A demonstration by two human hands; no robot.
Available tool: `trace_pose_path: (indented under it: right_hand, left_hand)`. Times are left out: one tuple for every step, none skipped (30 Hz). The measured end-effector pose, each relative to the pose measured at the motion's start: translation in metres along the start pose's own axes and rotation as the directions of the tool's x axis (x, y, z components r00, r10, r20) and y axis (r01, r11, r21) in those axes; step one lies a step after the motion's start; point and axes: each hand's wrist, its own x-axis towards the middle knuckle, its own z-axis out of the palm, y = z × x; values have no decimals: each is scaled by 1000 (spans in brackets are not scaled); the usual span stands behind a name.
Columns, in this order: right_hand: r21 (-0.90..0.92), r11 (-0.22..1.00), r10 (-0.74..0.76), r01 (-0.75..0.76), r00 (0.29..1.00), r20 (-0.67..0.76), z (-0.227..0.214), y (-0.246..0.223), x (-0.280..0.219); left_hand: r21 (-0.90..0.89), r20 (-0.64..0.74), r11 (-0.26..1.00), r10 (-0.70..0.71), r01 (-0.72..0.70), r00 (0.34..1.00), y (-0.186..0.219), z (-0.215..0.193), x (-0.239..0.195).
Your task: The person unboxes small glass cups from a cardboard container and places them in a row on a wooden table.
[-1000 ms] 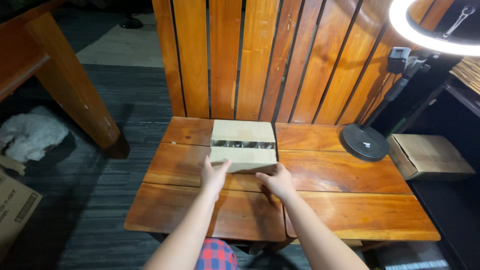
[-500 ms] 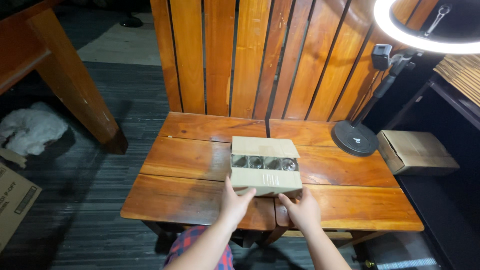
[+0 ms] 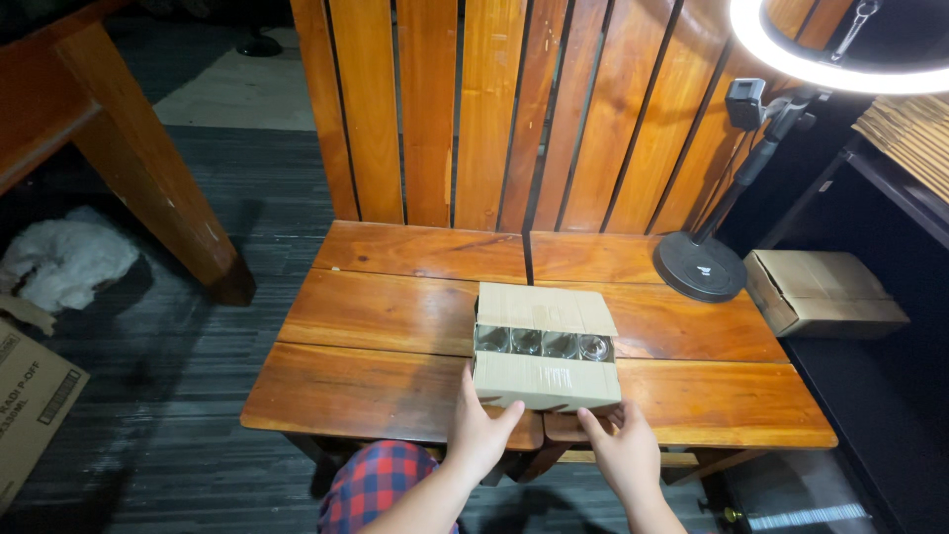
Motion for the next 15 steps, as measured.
trace_pose_path:
  right_hand:
    - [2, 1000, 0, 0, 1000, 0, 0, 4, 1]
    - [17, 1000, -14, 14, 1000, 4, 1, 7, 1]
    - [32, 999, -27, 27, 1000, 8, 1, 11, 1]
    - [32, 999, -27, 26, 1000, 7, -2, 9, -1]
    - [58, 998, -39, 38, 999, 17, -4, 6, -3]
    - [82, 995, -54, 52, 998, 26, -7, 3, -5]
    - [81, 995, -55, 53, 998, 26, -9, 0, -5]
    - [106, 993, -53, 50, 998, 26, -11, -3, -7]
    - [130, 990, -51, 47, 998, 27, -12, -5, -8]
    - [131, 990, -49, 45, 998, 25, -13, -8, -10]
    - [166, 986, -33, 30, 999, 15, -15, -10, -11]
    - [202, 979, -17, 15, 1000, 6, -16, -12, -13]
    - [202, 979, -15, 14, 1000, 3, -14, -6, -7]
    - [203, 975, -84, 90, 996, -37, -11, 0, -1]
    - [201, 966, -152, 165, 985, -77, -8, 7, 5]
  left_hand:
    - [1, 0, 1000, 1, -1, 1000, -1, 0, -2]
    - [4, 4, 1000, 0, 0, 1000, -2, -1, -3]
    - [7, 8, 1000, -2, 2, 1000, -3, -1, -5]
    - [7, 9, 1000, -1, 1, 1000, -2, -2, -7]
    - [-22, 2, 999, 43, -43, 999, -1, -4, -10]
    - [-54, -7, 995, 87, -87, 996, -1, -5, -12]
    - [-55, -7, 995, 87, -88, 996, -3, -5, -12]
    - [-79, -7, 992, 101, -102, 995, -6, -5, -12]
    - [-104, -6, 988, 115, -115, 993, -8, -5, -13]
    - [-103, -3, 988, 116, -116, 993, -6, -7, -13]
    - [-113, -4, 989, 96, -96, 995, -4, -8, -13]
    - [-124, -4, 989, 77, -77, 997, -1, -10, -14]
    - [-124, -2, 989, 78, -77, 997, -15, -3, 1]
    - [-107, -69, 970, 210, -216, 975, -29, 4, 16]
    - [-81, -133, 933, 338, -350, 932, -43, 10, 31]
